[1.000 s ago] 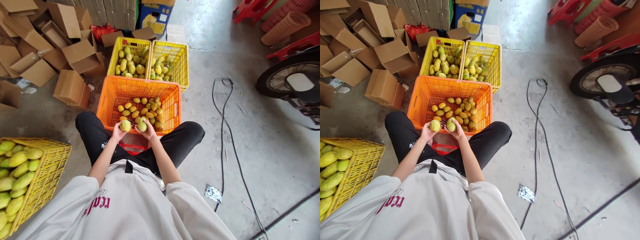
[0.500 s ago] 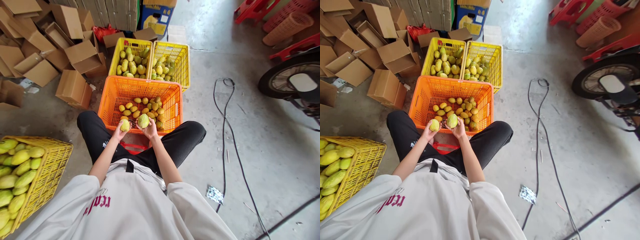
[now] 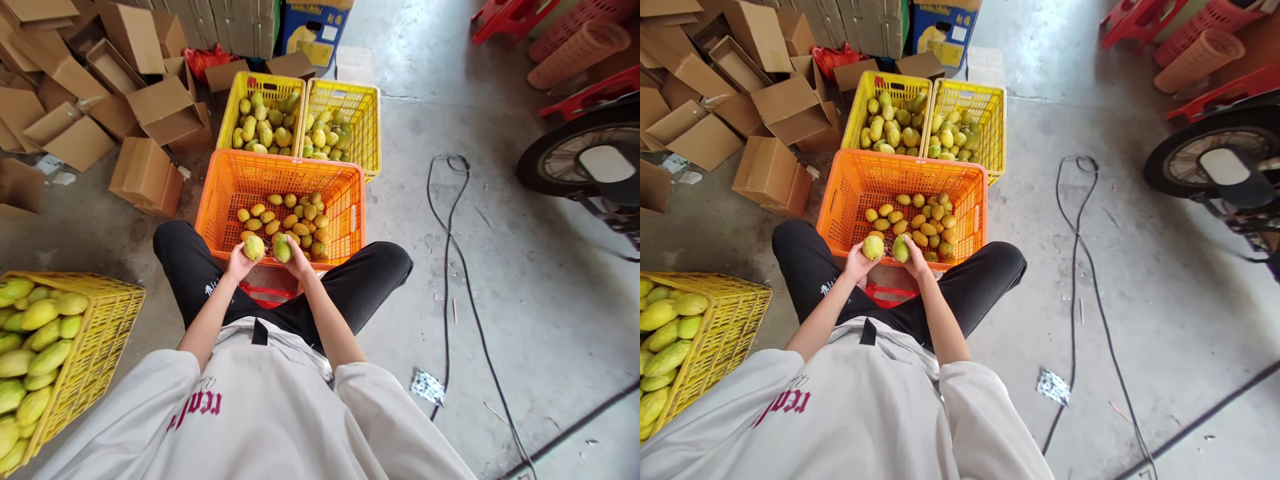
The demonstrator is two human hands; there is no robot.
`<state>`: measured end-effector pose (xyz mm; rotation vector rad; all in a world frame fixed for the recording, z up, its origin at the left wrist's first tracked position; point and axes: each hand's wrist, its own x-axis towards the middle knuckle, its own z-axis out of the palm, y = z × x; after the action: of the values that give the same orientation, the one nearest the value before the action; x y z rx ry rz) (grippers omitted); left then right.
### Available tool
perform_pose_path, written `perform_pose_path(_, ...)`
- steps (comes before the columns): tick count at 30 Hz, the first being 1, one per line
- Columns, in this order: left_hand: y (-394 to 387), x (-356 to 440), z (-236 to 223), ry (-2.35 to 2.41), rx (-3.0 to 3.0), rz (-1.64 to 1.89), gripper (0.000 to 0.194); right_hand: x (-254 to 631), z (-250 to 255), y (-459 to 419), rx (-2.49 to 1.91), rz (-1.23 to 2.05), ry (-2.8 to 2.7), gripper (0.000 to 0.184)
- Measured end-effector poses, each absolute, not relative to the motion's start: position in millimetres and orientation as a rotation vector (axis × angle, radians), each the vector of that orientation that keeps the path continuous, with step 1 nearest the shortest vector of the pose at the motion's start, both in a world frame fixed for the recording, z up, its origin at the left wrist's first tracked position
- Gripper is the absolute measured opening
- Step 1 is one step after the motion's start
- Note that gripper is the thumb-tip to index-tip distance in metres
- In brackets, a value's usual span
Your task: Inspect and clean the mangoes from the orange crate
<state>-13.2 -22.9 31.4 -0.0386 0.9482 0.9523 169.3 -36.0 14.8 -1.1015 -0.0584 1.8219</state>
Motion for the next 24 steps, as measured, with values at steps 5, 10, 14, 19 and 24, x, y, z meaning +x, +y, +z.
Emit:
perform_pose_path(5,-23.1,-12.2,26.5,1.018,-0.107,1.04,0.018,172.5,15.8,-34.4,-0.944,1.88,-0.007,0.023)
perform_pose_path(10,-24.2,-14.8,26.4,1.03,-0.103,1.079,0.015,171.5,16.5,-33.9,-0.932,1.868,-0.029,0.022)
perform_pose_path(14,-23.6,-16.8,27.3,1.034,-0.025,0.975,0.029,168.7,17.5,-35.1,-0.973,1.792,0.063,0.02)
perform_pose_path(19,-22.2,-14.1,26.5,1.098,0.028,0.913,0.025,168.4,18.4,-37.9,-0.981,1.845,0.122,0.021)
perform_pose_path(24,-22.2,-15.1,26.0,1.08,0.011,0.892,0.033,168.5,19.4,-36.9,-1.01,1.914,0.119,0.026)
